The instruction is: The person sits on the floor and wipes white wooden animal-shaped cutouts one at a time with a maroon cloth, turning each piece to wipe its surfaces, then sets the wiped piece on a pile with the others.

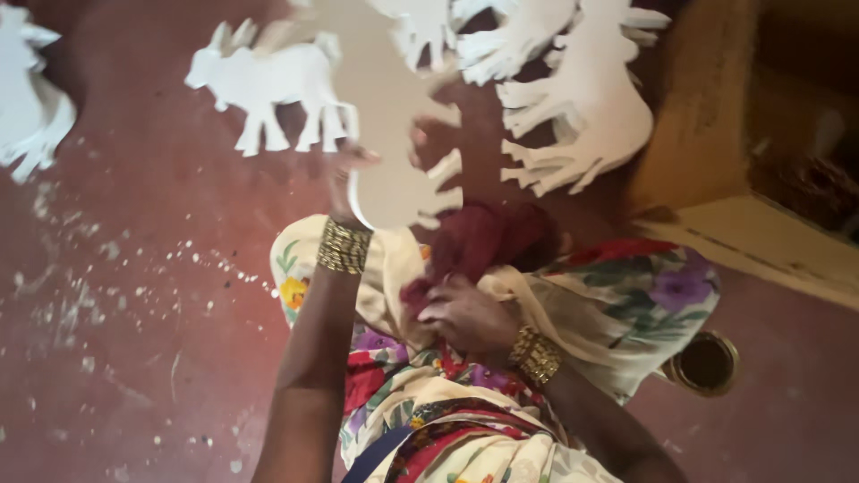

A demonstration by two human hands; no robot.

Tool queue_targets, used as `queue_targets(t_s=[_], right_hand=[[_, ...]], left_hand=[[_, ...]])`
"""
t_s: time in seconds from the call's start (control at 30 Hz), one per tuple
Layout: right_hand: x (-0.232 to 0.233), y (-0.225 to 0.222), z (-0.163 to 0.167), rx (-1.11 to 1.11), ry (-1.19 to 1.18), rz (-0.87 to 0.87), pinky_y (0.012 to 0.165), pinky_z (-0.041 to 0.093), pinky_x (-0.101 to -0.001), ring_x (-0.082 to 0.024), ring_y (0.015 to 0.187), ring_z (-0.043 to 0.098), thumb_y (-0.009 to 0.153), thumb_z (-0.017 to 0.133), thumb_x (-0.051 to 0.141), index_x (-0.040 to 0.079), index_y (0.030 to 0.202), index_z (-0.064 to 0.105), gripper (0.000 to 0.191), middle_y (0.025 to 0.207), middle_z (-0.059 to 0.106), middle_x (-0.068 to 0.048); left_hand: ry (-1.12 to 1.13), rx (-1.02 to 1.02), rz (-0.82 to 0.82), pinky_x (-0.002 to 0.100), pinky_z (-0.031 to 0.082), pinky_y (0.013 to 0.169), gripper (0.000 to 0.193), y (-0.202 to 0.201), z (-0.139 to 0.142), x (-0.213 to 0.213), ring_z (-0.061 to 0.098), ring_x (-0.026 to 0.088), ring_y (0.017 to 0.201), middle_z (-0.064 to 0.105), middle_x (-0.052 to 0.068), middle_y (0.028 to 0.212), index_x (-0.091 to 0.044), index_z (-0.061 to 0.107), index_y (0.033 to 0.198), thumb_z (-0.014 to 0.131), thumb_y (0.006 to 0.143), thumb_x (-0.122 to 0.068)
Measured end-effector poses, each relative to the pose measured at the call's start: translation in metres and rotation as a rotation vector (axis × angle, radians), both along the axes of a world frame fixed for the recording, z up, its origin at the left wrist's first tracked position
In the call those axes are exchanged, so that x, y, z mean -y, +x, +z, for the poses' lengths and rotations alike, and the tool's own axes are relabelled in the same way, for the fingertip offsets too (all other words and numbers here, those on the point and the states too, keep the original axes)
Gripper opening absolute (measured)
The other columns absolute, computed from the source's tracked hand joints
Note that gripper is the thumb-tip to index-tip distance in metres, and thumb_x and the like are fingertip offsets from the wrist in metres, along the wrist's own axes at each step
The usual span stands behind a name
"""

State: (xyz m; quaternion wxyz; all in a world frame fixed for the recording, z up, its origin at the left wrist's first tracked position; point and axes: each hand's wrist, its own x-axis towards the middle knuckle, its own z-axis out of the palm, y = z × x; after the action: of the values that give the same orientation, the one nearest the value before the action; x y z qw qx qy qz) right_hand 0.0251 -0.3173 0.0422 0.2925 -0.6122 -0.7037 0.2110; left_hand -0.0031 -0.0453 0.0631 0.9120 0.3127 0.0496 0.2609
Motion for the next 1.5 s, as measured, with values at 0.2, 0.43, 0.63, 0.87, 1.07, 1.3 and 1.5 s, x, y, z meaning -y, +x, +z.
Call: queue_targets(t_s=[0.2,0.43,0.63,0.87,1.07,1.3,1.5], right_hand=[[-0.005,0.021,0.022,-0.291,0.206,-0.307,0.096,0.057,-0.0416,-0.021,0.11,0.066,0.098,0.068,0.014,0.01,0.108,0.072,0.011,0.11,0.074,-0.007],[-0.015,0.086,0.075,0.112,0.621,-0.664,0.102,0.052,-0.0437,-0.041,0.118,0.062,0.099,0.068,0.026,0.0,0.131,0.058,0.043,0.126,0.063,-0.026],[-0.013,0.151,0.023,-0.18,0.626,-1.195,0.094,0.054,-0.0354,-0.025,0.106,0.066,0.108,0.059,0.01,0.001,0.132,0.062,0.026,0.12,0.07,-0.013],[0.004,0.23,-0.051,-0.723,0.85,-1.413,0.087,0.051,-0.0279,-0.013,0.1,0.06,0.101,0.049,-0.004,-0.006,0.131,0.06,0.033,0.118,0.066,-0.006],[0.008,0.272,-0.078,-0.938,0.867,-1.514,0.081,0.052,-0.0259,-0.012,0.092,0.061,0.096,0.047,-0.008,-0.007,0.131,0.065,0.039,0.112,0.068,-0.006],[-0.01,0.3,-0.087,-1.116,0.786,-1.672,0.077,0.052,-0.0257,-0.012,0.091,0.065,0.098,0.045,-0.005,-0.003,0.133,0.061,0.039,0.114,0.07,-0.006],[-0.012,0.302,-0.097,-1.007,0.79,-1.764,0.093,0.054,-0.0333,-0.02,0.108,0.064,0.096,0.052,-0.007,-0.003,0.139,0.055,0.043,0.128,0.065,-0.012]], left_hand=[[-0.086,0.123,-0.161,0.04,0.059,0.089,0.056,0.028,0.045,-0.005,0.07,0.03,0.098,0.069,0.024,0.126,0.008,0.057,0.133,0.063,0.086,-0.023],[-0.243,-0.046,-0.092,0.04,0.057,0.083,0.053,0.098,0.031,0.053,0.067,0.03,0.094,0.063,0.025,0.127,0.009,0.055,0.135,0.066,0.099,-0.027],[0.009,-0.032,-0.124,0.048,0.054,0.086,0.097,0.171,0.017,0.093,0.061,0.031,0.103,0.054,0.024,0.127,-0.025,-0.001,0.166,0.064,0.098,-0.049],[-0.019,-0.404,-0.304,0.052,0.03,0.116,0.113,0.262,-0.026,0.13,0.032,0.041,0.143,0.03,0.019,0.166,-0.02,-0.014,0.163,0.069,0.088,-0.039],[-0.041,-0.413,-0.33,0.051,0.026,0.118,0.113,0.318,-0.062,0.153,0.028,0.039,0.147,0.034,0.017,0.164,-0.014,-0.005,0.162,0.071,0.083,-0.039],[0.191,-0.524,-0.392,0.047,0.02,0.124,0.107,0.344,-0.073,0.149,0.021,0.033,0.153,0.023,0.021,0.165,-0.009,0.001,0.166,0.069,0.091,-0.045],[0.791,-0.727,0.201,0.041,0.047,0.113,0.065,0.333,-0.105,0.146,0.053,0.033,0.138,0.056,0.026,0.146,0.0,0.056,0.141,0.07,0.089,-0.035]])
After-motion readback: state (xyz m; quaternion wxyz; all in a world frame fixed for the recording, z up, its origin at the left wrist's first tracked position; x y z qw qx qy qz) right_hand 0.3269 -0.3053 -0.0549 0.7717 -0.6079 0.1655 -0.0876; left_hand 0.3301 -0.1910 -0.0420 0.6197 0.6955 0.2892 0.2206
